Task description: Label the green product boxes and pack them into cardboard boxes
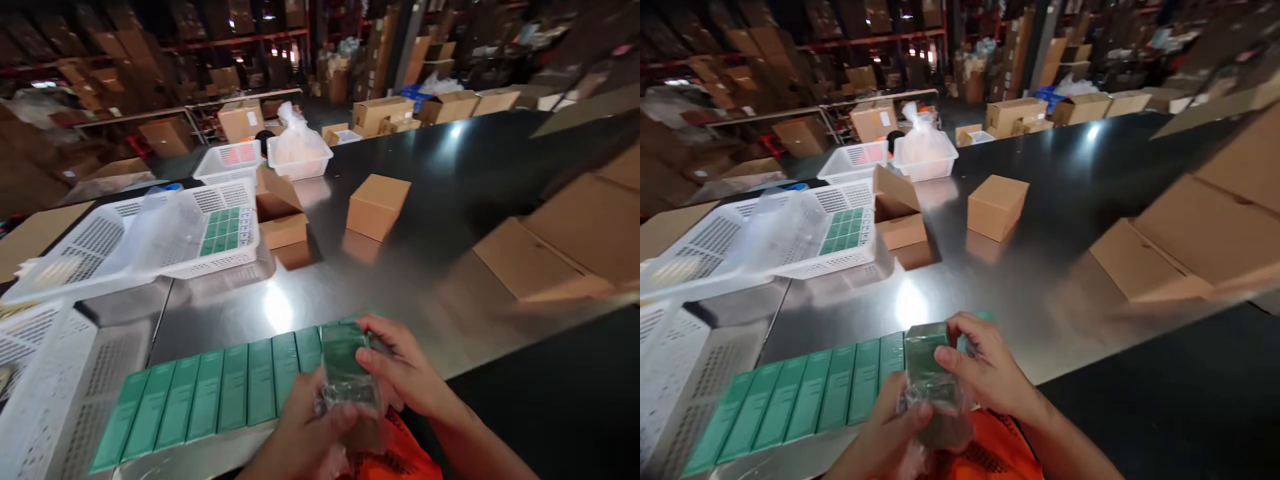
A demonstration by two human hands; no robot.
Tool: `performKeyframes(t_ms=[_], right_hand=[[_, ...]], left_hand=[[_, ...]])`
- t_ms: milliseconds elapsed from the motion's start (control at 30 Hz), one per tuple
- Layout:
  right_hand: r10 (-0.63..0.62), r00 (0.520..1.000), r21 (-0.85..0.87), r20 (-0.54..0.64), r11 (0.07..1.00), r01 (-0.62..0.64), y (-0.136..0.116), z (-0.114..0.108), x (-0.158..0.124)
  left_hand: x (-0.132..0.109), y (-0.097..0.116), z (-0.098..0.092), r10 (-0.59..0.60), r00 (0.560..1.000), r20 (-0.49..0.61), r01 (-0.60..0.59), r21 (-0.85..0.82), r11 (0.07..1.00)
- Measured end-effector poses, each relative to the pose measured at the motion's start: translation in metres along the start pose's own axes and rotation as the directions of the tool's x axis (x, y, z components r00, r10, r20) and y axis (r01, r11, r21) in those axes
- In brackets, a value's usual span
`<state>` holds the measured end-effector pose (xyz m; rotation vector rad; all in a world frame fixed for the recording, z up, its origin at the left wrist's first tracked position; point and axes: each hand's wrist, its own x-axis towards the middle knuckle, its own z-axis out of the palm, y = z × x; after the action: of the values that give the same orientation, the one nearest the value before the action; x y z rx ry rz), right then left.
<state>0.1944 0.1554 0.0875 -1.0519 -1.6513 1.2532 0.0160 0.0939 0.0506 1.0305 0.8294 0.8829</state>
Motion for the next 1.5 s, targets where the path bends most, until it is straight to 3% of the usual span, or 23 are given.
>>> performKeyframes(t_ms=[33, 67, 133, 167, 200, 233, 267, 333, 400, 500, 533, 600, 633, 700, 767, 833, 900, 1033, 1133, 1367, 1500], right_hand=[[0.062, 0.989, 0.101, -0.131, 0.994, -0.049, 0.002, -0.004, 0.0], [0.136, 0.946, 0.213, -0.294, 0.974, -0.074, 0.005, -0.011, 0.001], [0.293, 0.762, 0.403, -0.578, 0.914, -0.046, 0.013, -0.031, 0.003], [0.366, 0.669, 0.469, -0.647, 0.883, -0.03, 0.017, -0.043, 0.004], [0.424, 0.609, 0.514, -0.67, 0.857, -0.032, 0.021, -0.055, 0.005], [0.46, 0.593, 0.537, -0.661, 0.842, -0.054, 0.024, -0.064, 0.004], [0.475, 0.617, 0.54, -0.627, 0.836, -0.096, 0.027, -0.07, 0.002], [0.442, 0.72, 0.486, -0.535, 0.858, -0.166, 0.031, -0.069, -0.007], [0.386, 0.815, 0.424, -0.433, 0.885, -0.193, 0.034, -0.053, -0.017], [0.364, 0.87, 0.41, -0.333, 0.887, -0.215, 0.04, -0.03, -0.027], [0.36, 0.865, 0.408, -0.349, 0.89, -0.206, 0.043, -0.03, -0.027], [0.341, 0.81, 0.377, -0.477, 0.912, -0.162, 0.052, -0.044, -0.024], [0.326, 0.774, 0.339, -0.543, 0.928, -0.153, 0.058, -0.056, -0.021], [0.296, 0.746, 0.213, -0.596, 0.954, -0.209, 0.073, -0.083, -0.015], [0.27, 0.811, -0.019, -0.52, 0.945, -0.326, 0.088, -0.1, -0.011], [0.262, 0.883, -0.317, -0.391, 0.862, -0.396, 0.1, -0.102, -0.01], [0.266, 0.911, -0.51, -0.315, 0.762, -0.399, 0.108, -0.092, -0.011], [0.258, 0.901, -0.633, -0.348, 0.645, -0.429, 0.11, -0.069, -0.017], [0.258, 0.901, -0.694, -0.349, 0.575, -0.434, 0.104, -0.066, -0.02], [0.275, 0.905, -0.668, -0.323, 0.612, -0.424, 0.103, -0.067, -0.018], [0.219, 0.915, -0.637, -0.338, 0.663, -0.393, 0.111, -0.07, -0.02]], left_hand=[[0.0, -0.003, 0.004, 0.005, 1.0, 0.005, -0.005, 0.078, 0.997], [-0.001, -0.007, 0.008, 0.027, 0.999, 0.02, -0.031, 0.201, 0.979], [-0.002, -0.011, 0.013, 0.153, 0.982, 0.11, -0.188, 0.497, 0.847], [-0.002, -0.012, 0.015, 0.24, 0.955, 0.177, -0.297, 0.605, 0.738], [-0.002, -0.012, 0.016, 0.326, 0.921, 0.213, -0.382, 0.666, 0.641], [-0.001, -0.012, 0.017, 0.399, 0.894, 0.204, -0.42, 0.694, 0.585], [0.0, -0.011, 0.017, 0.45, 0.882, 0.143, -0.409, 0.707, 0.577], [0.005, -0.009, 0.017, 0.48, 0.877, -0.018, -0.323, 0.718, 0.617], [0.012, -0.008, 0.019, 0.458, 0.888, -0.038, -0.279, 0.746, 0.604], [0.018, -0.009, 0.028, 0.477, 0.861, 0.177, -0.391, 0.83, 0.397], [0.019, -0.011, 0.032, 0.472, 0.839, 0.271, -0.448, 0.836, 0.317], [0.018, -0.013, 0.036, 0.375, 0.802, 0.465, -0.563, 0.798, 0.216], [0.016, -0.013, 0.037, 0.296, 0.791, 0.535, -0.602, 0.765, 0.228], [0.012, -0.013, 0.035, 0.161, 0.794, 0.586, -0.6, 0.714, 0.362], [0.01, -0.013, 0.03, 0.083, 0.818, 0.569, -0.5, 0.634, 0.591], [0.009, -0.013, 0.025, 0.031, 0.813, 0.581, -0.371, 0.475, 0.798], [0.011, -0.012, 0.021, 0.032, 0.791, 0.611, -0.29, 0.329, 0.899], [0.012, -0.003, 0.021, -0.026, 0.794, 0.607, -0.179, 0.275, 0.945], [0.01, -0.005, 0.021, -0.058, 0.781, 0.621, -0.141, 0.266, 0.954], [-0.002, -0.047, 0.018, 0.095, 0.865, 0.494, -0.189, 0.144, 0.971], [-0.003, -0.04, 0.023, -0.112, 0.9, 0.42, 0.048, 0.158, 0.986]])
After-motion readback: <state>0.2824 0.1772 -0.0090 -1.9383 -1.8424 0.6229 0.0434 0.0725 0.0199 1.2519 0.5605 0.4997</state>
